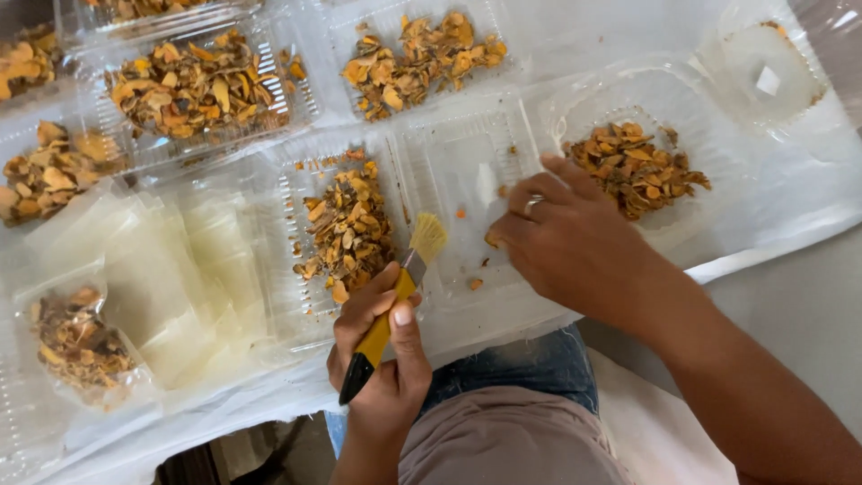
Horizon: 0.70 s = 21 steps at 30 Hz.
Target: The person sits on the floor with a tray of dried mushroom pieces on their lap. They use a yellow brush to sweep the pieces into a pile and then pick them up by hand to transfer them into a clear plastic bag.
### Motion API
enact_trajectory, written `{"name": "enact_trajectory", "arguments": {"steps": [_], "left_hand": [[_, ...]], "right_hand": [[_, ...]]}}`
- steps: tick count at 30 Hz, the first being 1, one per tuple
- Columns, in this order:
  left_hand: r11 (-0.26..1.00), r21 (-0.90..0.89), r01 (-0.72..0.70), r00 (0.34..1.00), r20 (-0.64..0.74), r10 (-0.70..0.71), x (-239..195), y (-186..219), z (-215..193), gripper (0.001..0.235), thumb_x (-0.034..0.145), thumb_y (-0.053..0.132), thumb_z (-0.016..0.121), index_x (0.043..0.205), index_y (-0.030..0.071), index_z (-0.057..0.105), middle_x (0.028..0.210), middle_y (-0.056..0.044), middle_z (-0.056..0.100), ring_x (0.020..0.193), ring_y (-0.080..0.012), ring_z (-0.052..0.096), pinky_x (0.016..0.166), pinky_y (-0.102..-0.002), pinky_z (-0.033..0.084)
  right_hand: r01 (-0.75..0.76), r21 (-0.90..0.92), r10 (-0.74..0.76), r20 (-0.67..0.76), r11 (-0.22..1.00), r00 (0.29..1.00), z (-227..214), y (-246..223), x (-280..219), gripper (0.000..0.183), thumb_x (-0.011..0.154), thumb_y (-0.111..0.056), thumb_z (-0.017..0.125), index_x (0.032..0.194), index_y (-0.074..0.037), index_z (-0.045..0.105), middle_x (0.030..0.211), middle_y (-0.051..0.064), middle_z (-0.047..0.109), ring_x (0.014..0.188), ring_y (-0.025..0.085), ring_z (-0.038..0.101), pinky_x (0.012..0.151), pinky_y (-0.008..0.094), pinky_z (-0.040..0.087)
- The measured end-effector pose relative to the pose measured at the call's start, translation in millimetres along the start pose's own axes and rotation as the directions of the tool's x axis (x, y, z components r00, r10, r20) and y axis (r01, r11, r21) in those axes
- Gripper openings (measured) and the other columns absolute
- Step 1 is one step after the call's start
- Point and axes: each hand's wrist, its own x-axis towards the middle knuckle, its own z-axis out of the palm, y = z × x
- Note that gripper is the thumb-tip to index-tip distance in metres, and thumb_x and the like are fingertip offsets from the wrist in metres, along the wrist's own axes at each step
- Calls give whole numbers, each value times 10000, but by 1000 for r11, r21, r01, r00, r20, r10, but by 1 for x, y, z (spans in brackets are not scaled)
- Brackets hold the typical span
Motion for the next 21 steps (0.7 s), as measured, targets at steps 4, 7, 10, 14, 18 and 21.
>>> {"name": "enact_trajectory", "arguments": {"steps": [4, 7, 10, 14, 18, 21], "left_hand": [[999, -8, -49, 999, -6, 49, 1, -2, 0, 169, 1057, 163, 550, 1139, 20, 516, 1237, -246, 665, 1068, -317, 767, 903, -365, 675], [996, 0, -88, 996, -15, 88, 4, -1, 1, 161, 1052, 146, 557, 1120, 6, 515, 1210, -250, 677, 1080, -325, 761, 927, -373, 663], [998, 15, -66, 998, -2, 66, 1, -3, 0, 164, 1057, 162, 554, 1128, 20, 515, 1230, -231, 678, 1067, -304, 769, 909, -361, 658], [998, 18, -66, 998, 5, 66, 2, -1, 0, 159, 1051, 146, 566, 1137, 20, 521, 1246, -229, 673, 1099, -318, 757, 922, -364, 652], [999, 25, -32, 999, 17, 31, 3, 0, -2, 167, 1052, 164, 568, 1139, 29, 522, 1258, -210, 675, 1146, -319, 743, 955, -371, 640], [998, 32, -59, 998, 0, 59, 4, 0, 0, 157, 1045, 145, 574, 1116, 11, 535, 1232, -215, 687, 1148, -328, 742, 962, -372, 634]], "right_hand": [[-75, -25, 79, 227, 997, 971, -26, 5, -9, 282, 796, -133, 667, 1069, -112, 734, 1178, 103, 690, 1363, 351, 531, 1245, 570, 333], [-51, -136, 87, 276, 989, 957, -10, 3, -11, 197, 837, -131, 623, 979, -104, 755, 1230, 86, 662, 1466, 364, 456, 1258, 555, 328], [-32, -98, 66, 366, 995, 928, 2, 0, -6, 202, 881, -151, 602, 932, -96, 789, 1254, 110, 664, 1445, 384, 447, 1236, 578, 320], [26, -17, -19, 298, 1000, 954, 6, -9, 5, 152, 916, -188, 623, 930, -116, 756, 1249, 183, 634, 1355, 383, 488, 1151, 560, 405], [-59, 78, 38, 237, 995, 971, -24, -4, 5, 136, 817, -25, 643, 897, -19, 753, 1120, 183, 709, 1343, 430, 554, 1166, 605, 418], [-51, -135, 99, 380, 990, 920, -15, -1, -9, 193, 890, -110, 585, 889, -78, 775, 1266, 143, 647, 1517, 409, 382, 1260, 592, 352]]}}
